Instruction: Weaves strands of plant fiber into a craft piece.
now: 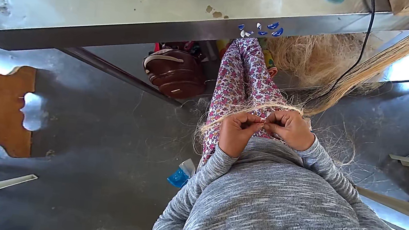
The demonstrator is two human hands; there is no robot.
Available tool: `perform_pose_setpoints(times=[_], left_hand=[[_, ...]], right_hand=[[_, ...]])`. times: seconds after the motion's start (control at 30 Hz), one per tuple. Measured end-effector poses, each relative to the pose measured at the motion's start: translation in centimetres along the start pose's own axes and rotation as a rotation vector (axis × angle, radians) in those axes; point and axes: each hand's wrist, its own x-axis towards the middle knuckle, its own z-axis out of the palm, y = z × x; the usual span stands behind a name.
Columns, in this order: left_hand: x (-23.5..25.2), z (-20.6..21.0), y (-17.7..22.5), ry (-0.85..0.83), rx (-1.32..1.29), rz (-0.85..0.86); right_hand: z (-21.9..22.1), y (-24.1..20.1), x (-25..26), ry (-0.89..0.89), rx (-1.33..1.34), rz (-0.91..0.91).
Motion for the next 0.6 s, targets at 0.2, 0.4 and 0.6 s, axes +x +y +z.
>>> perform_pose_setpoints(times=[0.2,0.4,0.6], left_hand=[[0.0,0.0,-0.2,0.013,0.082,0.042],[0.4,0.0,-0.3,0.036,0.09,0.0],[0.4,0.0,-0.3,0.04,0.129,0.007]], right_hand=[[-0.1,0.1,0.0,0.013,-0.004,-0.017],[0.0,0.1,0.0,0.056,0.027,-0.028],[0.7,0.6,1.0,0.163,0.004,-0.161]])
